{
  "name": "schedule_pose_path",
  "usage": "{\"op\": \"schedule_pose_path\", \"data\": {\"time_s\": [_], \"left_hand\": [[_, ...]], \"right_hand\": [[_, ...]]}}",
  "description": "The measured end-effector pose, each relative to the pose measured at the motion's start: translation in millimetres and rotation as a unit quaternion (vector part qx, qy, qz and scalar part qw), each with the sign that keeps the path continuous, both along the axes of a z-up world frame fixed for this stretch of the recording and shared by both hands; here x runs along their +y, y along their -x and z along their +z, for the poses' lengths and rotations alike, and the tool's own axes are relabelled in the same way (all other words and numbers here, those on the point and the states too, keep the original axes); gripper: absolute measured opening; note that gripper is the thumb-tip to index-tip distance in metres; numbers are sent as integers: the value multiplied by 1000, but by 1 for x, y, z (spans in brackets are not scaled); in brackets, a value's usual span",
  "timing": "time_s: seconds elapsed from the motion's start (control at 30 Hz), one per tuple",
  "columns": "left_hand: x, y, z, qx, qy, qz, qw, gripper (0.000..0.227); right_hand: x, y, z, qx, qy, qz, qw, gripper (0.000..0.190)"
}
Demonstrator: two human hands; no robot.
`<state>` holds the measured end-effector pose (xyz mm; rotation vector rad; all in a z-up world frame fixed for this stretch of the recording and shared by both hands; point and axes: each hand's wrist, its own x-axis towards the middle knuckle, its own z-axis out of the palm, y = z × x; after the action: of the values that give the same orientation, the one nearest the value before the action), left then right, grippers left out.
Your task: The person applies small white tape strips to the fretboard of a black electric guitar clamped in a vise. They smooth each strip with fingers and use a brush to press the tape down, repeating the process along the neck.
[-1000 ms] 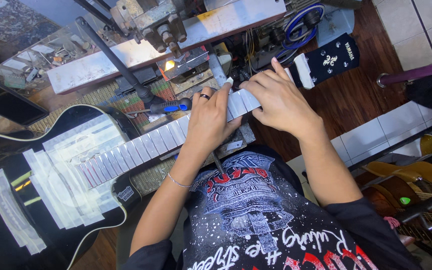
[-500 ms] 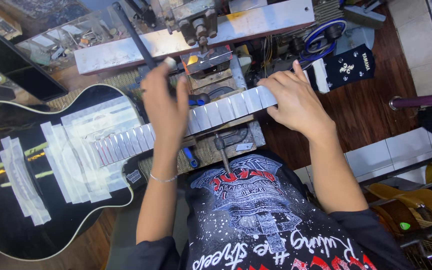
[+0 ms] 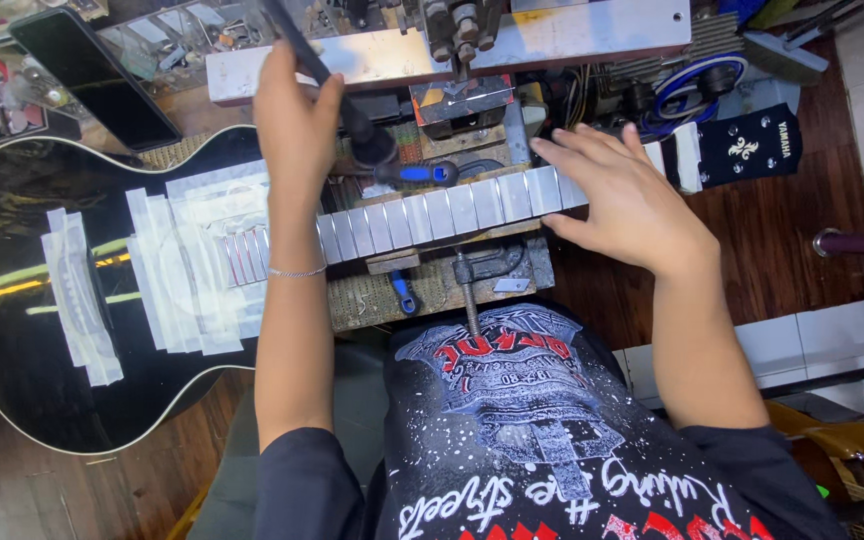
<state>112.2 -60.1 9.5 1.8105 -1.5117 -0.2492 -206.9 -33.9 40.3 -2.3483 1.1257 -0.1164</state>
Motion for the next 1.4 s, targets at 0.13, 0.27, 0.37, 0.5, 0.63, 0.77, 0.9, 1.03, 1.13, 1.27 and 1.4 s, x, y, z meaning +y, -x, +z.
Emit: {"op": "schedule_pose_path", "data": {"time_s": [0.13, 0.27, 0.37, 0.5, 0.63, 0.77, 0.9, 1.03, 1.13, 1.27, 1.4], "left_hand": [[30, 0, 36, 93, 73, 8, 993, 22], [59, 0, 40, 186, 143, 24, 972, 25], [78, 4, 47, 201, 162, 31, 965, 24], [102, 28, 69, 88, 157, -29, 983, 24], [114, 59, 81, 58, 93, -103, 989, 31], [119, 57, 79, 66, 104, -148, 981, 29], [136, 31, 46, 149, 114, -59, 980, 28], [154, 20, 23, 172, 108, -33, 979, 25], [171, 19, 22, 160, 68, 46, 984, 24], [186, 7, 10, 223, 75, 117, 965, 25], [192, 0, -7, 163, 78, 137, 974, 22]], "right_hand": [[-13, -44, 8, -74, -2, 29, 997, 55], [-30, -94, -14, -19, -1, 28, 999, 44], [-31, -107, -7, -6, -2, 44, 999, 42], [-14, -111, 22, -253, 43, 140, 956, 47], [0, -117, 34, -249, -21, 173, 953, 59], [-15, -115, 26, -204, 5, 123, 971, 9], [-12, -101, 35, -269, -147, 102, 946, 10], [-20, -135, -5, -255, -225, 154, 928, 13], [-26, -154, -1, -269, 101, 27, 958, 17], [-9, -171, 15, -191, -300, 65, 932, 11], [-28, -187, -8, -276, 35, 45, 960, 12]]}}
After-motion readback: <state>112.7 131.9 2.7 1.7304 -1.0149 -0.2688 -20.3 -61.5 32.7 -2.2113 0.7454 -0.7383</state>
